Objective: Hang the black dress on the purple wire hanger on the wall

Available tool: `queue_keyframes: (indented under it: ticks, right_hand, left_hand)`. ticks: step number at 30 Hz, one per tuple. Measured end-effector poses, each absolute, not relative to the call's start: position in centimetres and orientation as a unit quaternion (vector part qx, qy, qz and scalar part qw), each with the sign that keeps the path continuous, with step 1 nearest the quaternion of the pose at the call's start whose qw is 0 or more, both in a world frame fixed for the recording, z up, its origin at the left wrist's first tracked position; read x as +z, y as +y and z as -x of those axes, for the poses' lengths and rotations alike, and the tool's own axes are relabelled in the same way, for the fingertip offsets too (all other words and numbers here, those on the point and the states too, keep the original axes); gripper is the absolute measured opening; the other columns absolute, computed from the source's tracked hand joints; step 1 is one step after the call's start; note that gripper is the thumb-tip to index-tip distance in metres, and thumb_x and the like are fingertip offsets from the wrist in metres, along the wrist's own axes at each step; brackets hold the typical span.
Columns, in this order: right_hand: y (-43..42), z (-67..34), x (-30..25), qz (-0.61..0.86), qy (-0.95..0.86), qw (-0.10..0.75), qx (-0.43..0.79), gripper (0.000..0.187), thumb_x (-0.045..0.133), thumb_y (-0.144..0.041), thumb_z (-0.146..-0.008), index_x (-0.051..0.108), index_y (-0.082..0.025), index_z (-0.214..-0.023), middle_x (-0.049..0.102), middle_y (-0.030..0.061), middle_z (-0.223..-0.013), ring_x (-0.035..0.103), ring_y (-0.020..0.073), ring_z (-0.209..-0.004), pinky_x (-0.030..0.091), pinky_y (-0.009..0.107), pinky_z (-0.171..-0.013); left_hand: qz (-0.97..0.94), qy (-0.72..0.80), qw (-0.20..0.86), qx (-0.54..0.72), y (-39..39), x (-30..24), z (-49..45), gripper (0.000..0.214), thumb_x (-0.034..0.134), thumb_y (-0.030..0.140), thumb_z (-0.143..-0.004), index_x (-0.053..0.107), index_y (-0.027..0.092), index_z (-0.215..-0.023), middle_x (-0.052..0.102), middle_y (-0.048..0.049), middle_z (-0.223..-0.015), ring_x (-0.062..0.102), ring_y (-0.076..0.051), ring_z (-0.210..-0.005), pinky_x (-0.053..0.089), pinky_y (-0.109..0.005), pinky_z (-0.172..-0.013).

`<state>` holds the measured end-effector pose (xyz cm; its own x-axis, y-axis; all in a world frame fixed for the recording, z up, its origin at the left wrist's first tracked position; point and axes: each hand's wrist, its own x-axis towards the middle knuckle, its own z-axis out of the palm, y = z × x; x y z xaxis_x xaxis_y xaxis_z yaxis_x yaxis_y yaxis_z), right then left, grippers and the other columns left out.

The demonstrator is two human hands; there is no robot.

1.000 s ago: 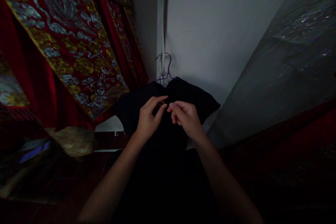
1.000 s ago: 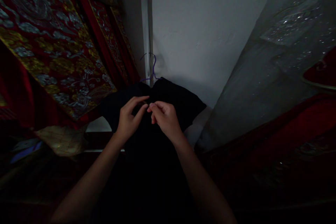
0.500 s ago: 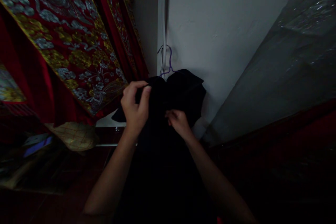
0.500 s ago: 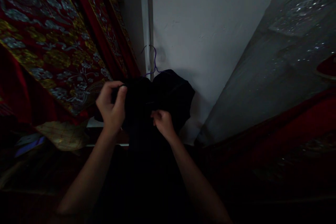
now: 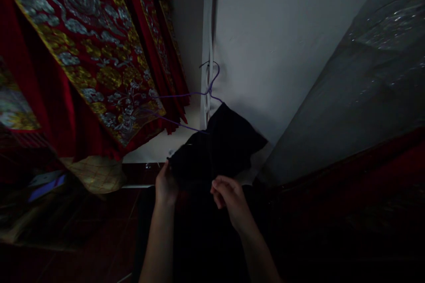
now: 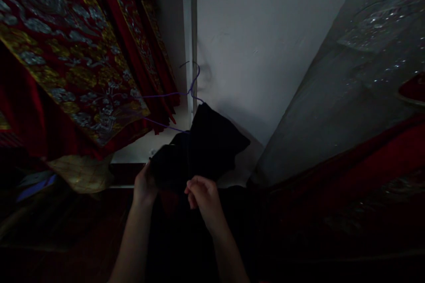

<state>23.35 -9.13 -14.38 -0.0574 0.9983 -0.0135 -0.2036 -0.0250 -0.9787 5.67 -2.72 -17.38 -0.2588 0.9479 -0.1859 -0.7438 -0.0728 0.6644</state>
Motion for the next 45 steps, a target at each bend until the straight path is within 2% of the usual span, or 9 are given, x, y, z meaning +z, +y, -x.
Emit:
queue_keyframes:
  ticks: [5,9,15,19,24,28,32,37,45]
  right_hand:
    - [-8.5,-25.0,-15.3,0.478,-0.524,0.473,0.523,0.029,0.066,-0.045,-0.079,0.062,-0.019,-0.067,0.055,-0.0006,-0.054,0.05,0.0133,-0.049,0.038,0.026,-0.051]
    - [-8.5,-24.5,-16.1,0.507,-0.551,0.528,0.401,0.034,0.077,-0.028,-0.066,0.064,-0.022,-0.098,0.068,0.0042,-0.093,0.062,0.0204,-0.084,0.049,0.033,-0.077]
    - [-8.9,-22.0,-15.2,0.412,-0.56,0.551,0.461,0.045,0.071,-0.027,-0.079,0.059,-0.025,-0.122,0.067,0.0074,-0.122,0.061,0.0252,-0.118,0.045,0.039,-0.104]
    - [-8.2,-22.2,-14.2,0.425,-0.484,0.558,0.524,0.029,0.071,-0.046,-0.08,0.07,-0.022,-0.097,0.072,0.0062,-0.102,0.066,0.0251,-0.101,0.048,0.039,-0.099]
    - [-6.9,-25.6,-11.3,0.36,-0.486,0.426,0.673,0.038,0.089,-0.035,-0.052,0.067,-0.021,-0.08,0.066,-0.001,-0.074,0.06,0.0169,-0.066,0.051,0.029,-0.065]
    - [-5.1,-29.5,-8.5,0.344,-0.601,0.305,0.653,0.028,0.085,-0.026,-0.051,0.063,-0.019,-0.066,0.057,-0.0044,-0.06,0.047,0.011,-0.053,0.039,0.023,-0.049]
    - [-2.7,-31.5,-6.5,0.35,-0.683,0.359,0.532,0.03,0.075,-0.026,-0.061,0.047,-0.02,-0.052,0.039,-0.0073,-0.048,0.034,0.0075,-0.046,0.024,0.02,-0.044]
    - [-1.1,-30.3,-5.5,0.331,-0.695,0.505,0.391,0.024,0.07,-0.027,-0.064,0.05,-0.02,-0.054,0.046,-0.0042,-0.054,0.04,0.0105,-0.053,0.029,0.023,-0.051]
    - [2.4,-28.7,-4.4,0.34,-0.668,0.597,0.287,0.021,0.06,-0.019,-0.068,0.066,-0.023,-0.087,0.063,-0.0012,-0.082,0.056,0.0159,-0.074,0.043,0.027,-0.071]
  left_hand:
    - [-0.133,0.276,0.604,0.735,-3.2,-15.8,-7.5,0.011,0.072,0.025,-0.079,0.067,0.018,-0.086,0.069,0.002,-0.082,0.065,-0.011,-0.075,0.051,-0.022,-0.077]
    - [-0.257,0.272,0.593,0.713,-5.3,-13.9,-9.8,0.02,0.074,0.034,-0.078,0.064,0.018,-0.085,0.063,0.0009,-0.083,0.061,-0.013,-0.079,0.048,-0.022,-0.075]
    - [-0.475,0.356,0.495,0.635,-8.9,-11.9,-12.3,0.017,0.068,0.036,-0.087,0.066,0.019,-0.089,0.064,-0.0016,-0.087,0.061,-0.018,-0.086,0.047,-0.026,-0.08]
    - [-0.606,0.347,0.363,0.617,-9.1,-11.0,-11.5,0.014,0.06,0.031,-0.095,0.07,0.021,-0.096,0.065,-0.0054,-0.098,0.061,-0.022,-0.1,0.046,-0.031,-0.093]
    - [-0.704,0.312,0.384,0.51,-7.6,-13.4,-8.8,0.043,0.05,0.036,-0.099,0.055,0.025,-0.141,0.06,-0.0108,-0.137,0.054,-0.027,-0.13,0.041,-0.039,-0.111]
    - [-0.792,0.309,0.423,0.315,-7.2,-16.6,-5.9,0.031,0.064,0.033,-0.092,0.071,0.027,-0.121,0.073,-0.0082,-0.117,0.068,-0.025,-0.106,0.053,-0.034,-0.093]
    - [-0.819,0.306,0.438,0.21,-8.3,-16.9,-4.0,0.008,0.07,0.026,-0.087,0.076,0.025,-0.09,0.073,-0.003,-0.083,0.068,-0.019,-0.078,0.054,-0.027,-0.072]
    - [-0.805,0.288,0.452,0.253,-9.2,-13.5,-3.4,0.019,0.057,0.026,-0.096,0.074,0.023,-0.089,0.068,-0.0076,-0.113,0.064,-0.02,-0.106,0.05,-0.033,-0.094]
    - [-0.791,0.344,0.433,0.261,-8.8,-14.4,-2.9,0.047,0.069,0.031,-0.088,0.062,0.027,-0.135,0.074,-0.0059,-0.116,0.07,-0.024,-0.102,0.056,-0.034,-0.091]
